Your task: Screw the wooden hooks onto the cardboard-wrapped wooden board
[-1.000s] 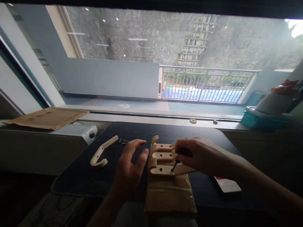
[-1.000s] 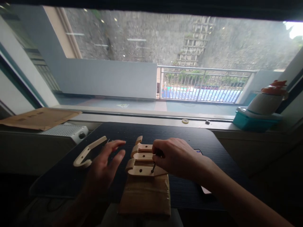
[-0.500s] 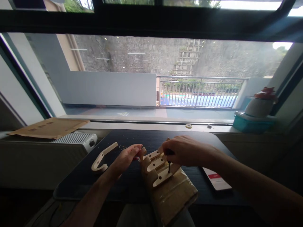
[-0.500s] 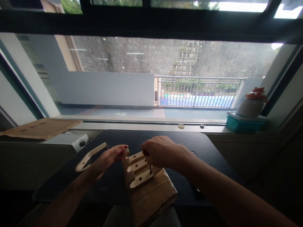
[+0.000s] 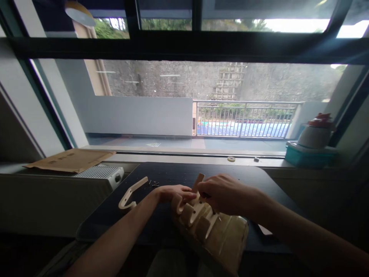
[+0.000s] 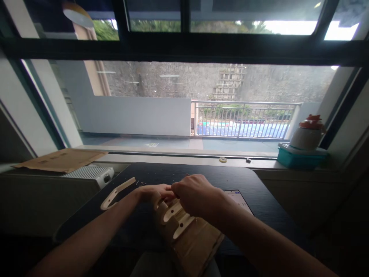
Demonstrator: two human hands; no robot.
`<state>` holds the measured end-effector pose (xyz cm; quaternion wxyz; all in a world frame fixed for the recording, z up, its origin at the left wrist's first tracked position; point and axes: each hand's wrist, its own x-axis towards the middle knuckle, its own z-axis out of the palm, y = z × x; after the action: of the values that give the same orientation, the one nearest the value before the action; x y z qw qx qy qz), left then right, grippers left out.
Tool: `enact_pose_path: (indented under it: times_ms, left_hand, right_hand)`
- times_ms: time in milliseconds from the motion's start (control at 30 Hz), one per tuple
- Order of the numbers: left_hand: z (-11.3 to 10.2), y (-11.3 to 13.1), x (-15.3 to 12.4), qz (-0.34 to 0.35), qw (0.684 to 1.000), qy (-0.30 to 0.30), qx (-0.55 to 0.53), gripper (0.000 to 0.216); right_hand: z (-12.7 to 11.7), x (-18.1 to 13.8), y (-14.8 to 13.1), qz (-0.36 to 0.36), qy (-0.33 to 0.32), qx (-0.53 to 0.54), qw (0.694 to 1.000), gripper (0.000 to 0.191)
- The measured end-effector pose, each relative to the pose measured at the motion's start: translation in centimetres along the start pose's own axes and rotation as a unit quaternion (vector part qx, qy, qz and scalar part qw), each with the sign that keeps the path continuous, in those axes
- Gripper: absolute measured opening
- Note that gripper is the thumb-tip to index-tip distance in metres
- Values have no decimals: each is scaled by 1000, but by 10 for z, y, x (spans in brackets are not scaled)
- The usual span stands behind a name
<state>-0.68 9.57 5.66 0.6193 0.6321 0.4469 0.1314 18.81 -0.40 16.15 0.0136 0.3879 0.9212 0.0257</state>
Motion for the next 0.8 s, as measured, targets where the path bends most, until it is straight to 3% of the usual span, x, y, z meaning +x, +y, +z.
enact_pose_path:
  times_ms: [133,367,533,667,800]
  left_hand:
    - [10,-8,-14,-3,999,-44,10,46]
    - [19,-19,-17,17,999,36,-11,52]
    - [29,-7,-10,74,996,13,-56,64]
    - [35,-1,1,98,992,-13,-74,53]
    - [36,-7,1,144,983,55,-95,46]
  right_hand:
    - [3,-13,3,-46,12,41,998,21]
    - [4,-26,-4,-30,30,-1,999,18]
    - [5,-34,-16,-13,35,-40,999,18]
    - [7,-36,-18,-21,52,-52,997,20]
    - [15,-35,-12,-34,71,-66,995,19]
